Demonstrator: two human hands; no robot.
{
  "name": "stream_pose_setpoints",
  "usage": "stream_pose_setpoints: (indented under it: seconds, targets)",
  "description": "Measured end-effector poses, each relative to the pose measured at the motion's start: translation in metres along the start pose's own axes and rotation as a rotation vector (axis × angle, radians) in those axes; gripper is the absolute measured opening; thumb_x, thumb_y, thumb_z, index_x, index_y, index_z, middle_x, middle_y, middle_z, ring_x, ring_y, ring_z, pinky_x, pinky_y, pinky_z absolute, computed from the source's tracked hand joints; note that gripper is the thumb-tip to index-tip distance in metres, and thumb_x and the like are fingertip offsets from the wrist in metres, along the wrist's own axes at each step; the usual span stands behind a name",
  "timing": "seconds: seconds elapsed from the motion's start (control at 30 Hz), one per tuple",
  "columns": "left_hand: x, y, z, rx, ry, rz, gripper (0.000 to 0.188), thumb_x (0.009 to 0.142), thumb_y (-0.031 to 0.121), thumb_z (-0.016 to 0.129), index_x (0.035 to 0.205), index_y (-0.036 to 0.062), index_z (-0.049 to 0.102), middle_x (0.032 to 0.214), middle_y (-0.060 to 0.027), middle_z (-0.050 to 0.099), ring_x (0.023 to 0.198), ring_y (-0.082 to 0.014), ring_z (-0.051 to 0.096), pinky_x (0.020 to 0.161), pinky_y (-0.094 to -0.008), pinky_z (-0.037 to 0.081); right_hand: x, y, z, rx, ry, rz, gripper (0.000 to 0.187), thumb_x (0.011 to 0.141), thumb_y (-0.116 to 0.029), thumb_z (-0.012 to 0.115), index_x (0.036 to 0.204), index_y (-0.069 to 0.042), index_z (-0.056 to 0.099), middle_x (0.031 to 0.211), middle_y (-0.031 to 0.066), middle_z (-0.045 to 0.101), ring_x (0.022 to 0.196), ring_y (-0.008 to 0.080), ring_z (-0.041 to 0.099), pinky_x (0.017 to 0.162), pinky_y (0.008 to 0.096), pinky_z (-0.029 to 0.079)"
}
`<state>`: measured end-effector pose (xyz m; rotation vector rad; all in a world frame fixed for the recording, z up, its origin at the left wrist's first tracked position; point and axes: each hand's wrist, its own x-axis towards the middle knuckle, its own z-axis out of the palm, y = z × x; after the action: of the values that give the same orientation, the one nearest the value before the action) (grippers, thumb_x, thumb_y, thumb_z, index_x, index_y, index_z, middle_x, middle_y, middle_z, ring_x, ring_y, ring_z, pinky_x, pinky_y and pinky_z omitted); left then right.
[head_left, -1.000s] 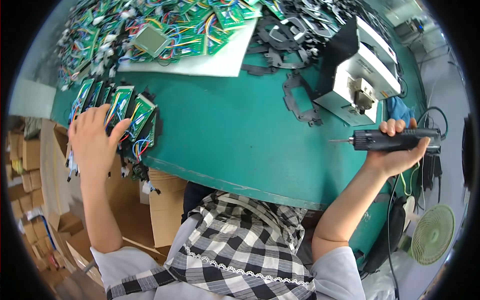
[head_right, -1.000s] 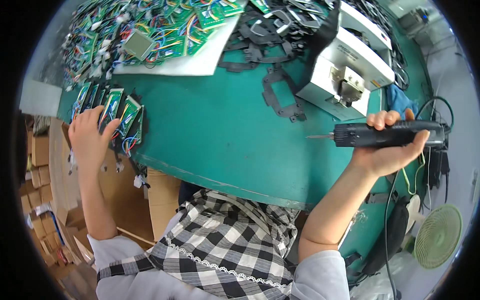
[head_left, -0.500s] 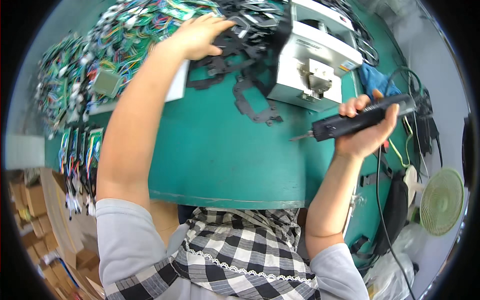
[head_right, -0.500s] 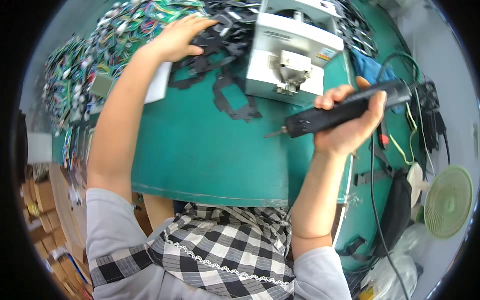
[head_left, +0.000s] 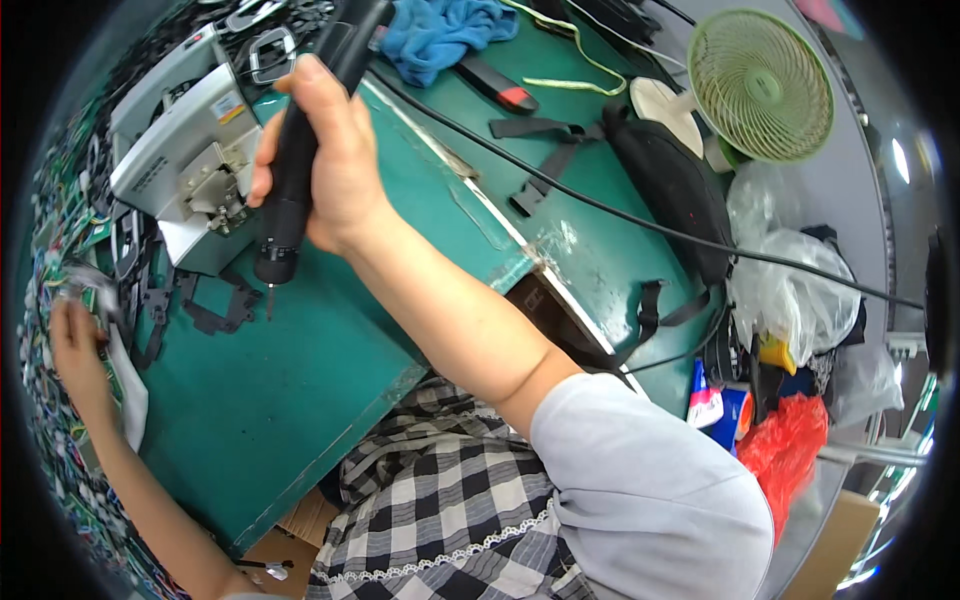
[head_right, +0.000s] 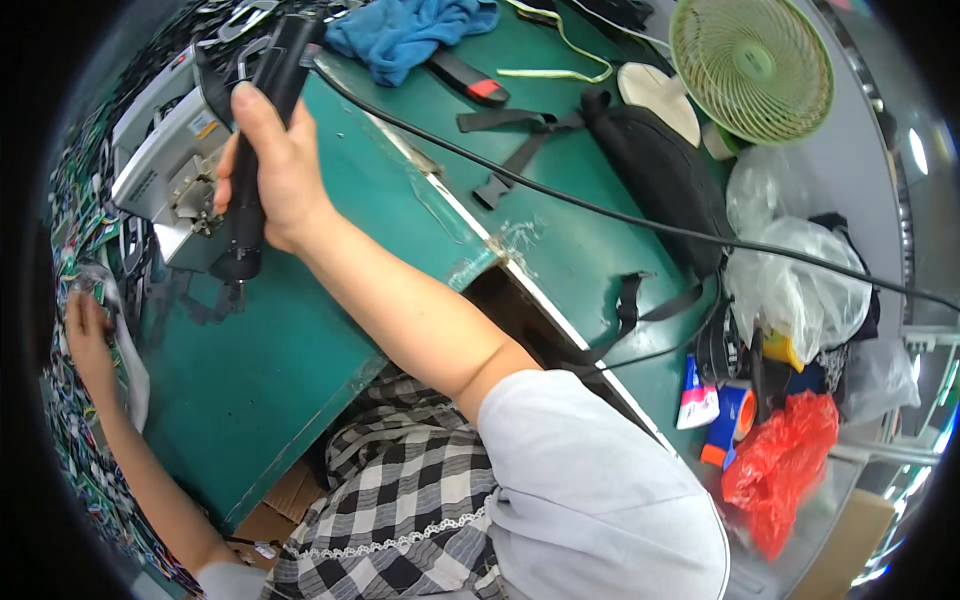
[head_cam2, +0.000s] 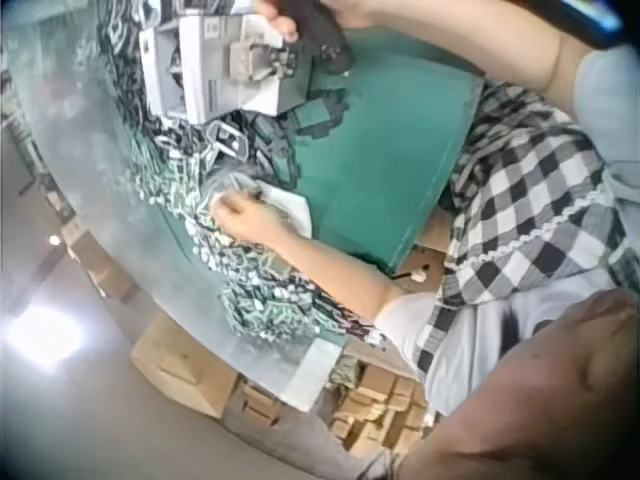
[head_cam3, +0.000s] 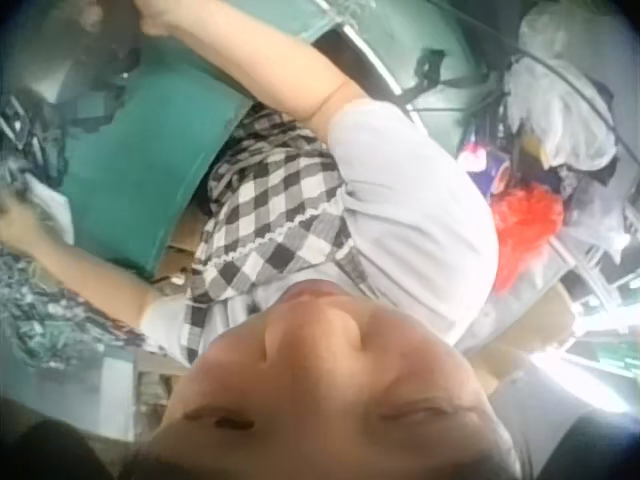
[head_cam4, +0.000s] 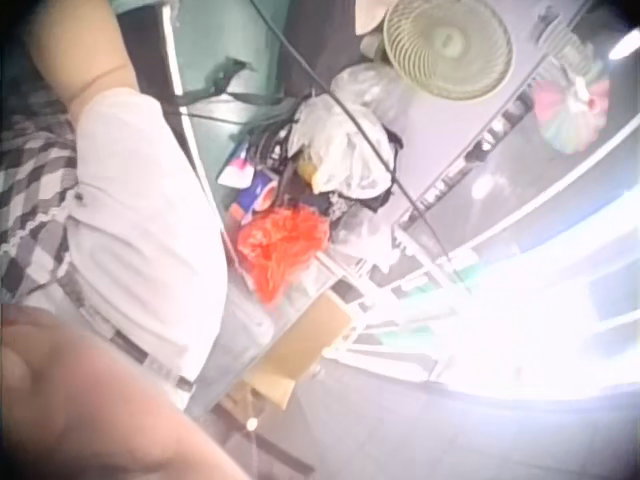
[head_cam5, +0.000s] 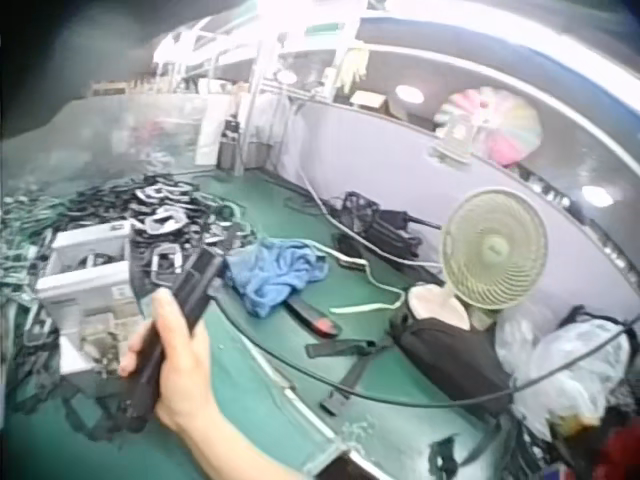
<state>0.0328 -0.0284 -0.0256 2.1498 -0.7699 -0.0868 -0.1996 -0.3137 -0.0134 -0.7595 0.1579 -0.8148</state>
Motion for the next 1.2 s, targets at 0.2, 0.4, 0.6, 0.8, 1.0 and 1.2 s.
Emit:
stream_pose_setpoints:
  seconds: [0.2, 0.4, 0.6, 0.8, 1.0, 1.2]
  targets:
    - [-0.116, 0.096, 0.107, 0.164, -0.354, 0.291, 0.03, 0.094, 0.009, 0.051, 0.123, 0.0009, 0.056, 0.101, -0.012, 0.059, 0.088, -0.0277, 0.059, 0.083, -0.0316, 0.046, 0.001, 0.006, -0.005, 0.021, 0.01, -0.003, 0.056, 0.086, -0.052, 0.059, 0.108, -0.005, 0.038, 0.061, 0.0121, 0.053, 0.042, 0.0202, 0.055, 0.04, 0.0353, 0.049]
    - [-0.121, 0.105, 0.101, 0.395, -0.329, 0.375, 0.035, 0.09, 0.011, 0.056, 0.123, 0.003, 0.057, 0.118, -0.0154, 0.057, 0.111, -0.0315, 0.052, 0.094, -0.036, 0.042, 0.002, 0.008, -0.006, 0.021, 0.033, 0.013, 0.053, 0.087, -0.05, 0.06, 0.106, -0.007, 0.037, 0.061, 0.012, 0.053, 0.041, 0.0201, 0.054, 0.039, 0.0345, 0.048]
    - [-0.08, -0.001, -0.069, 0.887, -0.127, 0.247, 0.06, 0.077, -0.003, 0.059, 0.136, 0.0027, 0.046, 0.14, -0.0181, 0.045, 0.132, -0.034, 0.04, 0.109, -0.0409, 0.03, 0.004, -0.001, -0.003, 0.047, 0.03, 0.02, 0.05, 0.087, -0.049, 0.061, 0.104, -0.01, 0.035, 0.061, 0.0112, 0.053, 0.041, 0.0202, 0.055, 0.038, 0.0347, 0.048]
    - [-0.08, -0.076, -0.13, 0.798, -0.356, 0.083, 0.072, 0.077, 0.024, 0.068, 0.141, 0.0051, 0.041, 0.147, -0.0164, 0.038, 0.137, -0.0341, 0.033, 0.112, -0.0433, 0.026, 0.004, 0.004, -0.002, 0.033, 0.051, 0.042, 0.042, 0.089, -0.046, 0.059, 0.103, -0.008, 0.046, 0.059, 0.0088, 0.054, 0.042, 0.02, 0.055, 0.041, 0.0353, 0.049]
    - [-0.079, -0.033, -0.107, 0.925, -0.222, 0.134, 0.075, 0.057, 0.012, 0.08, 0.126, 0.0067, 0.053, 0.137, -0.0106, 0.05, 0.125, -0.0313, 0.046, 0.105, -0.0425, 0.034, 0.002, -0.003, -0.013, 0.013, 0.057, 0.017, 0.043, 0.092, -0.051, 0.051, 0.103, -0.009, 0.051, 0.065, 0.0087, 0.053, 0.055, 0.0205, 0.052, 0.052, 0.0367, 0.045]
    - [-0.086, -0.03, -0.122, 1.056, 0.041, 0.29, 0.05, 0.067, 0.025, 0.079, 0.108, 0.0068, 0.056, 0.108, -0.0077, 0.06, 0.105, -0.0301, 0.055, 0.098, -0.0423, 0.036, 0.001, -0.002, -0.002, -0.063, 0.04, 0.028, 0.045, 0.091, -0.05, 0.053, 0.103, -0.007, 0.047, 0.063, 0.0095, 0.055, 0.053, 0.0205, 0.055, 0.052, 0.0365, 0.047]
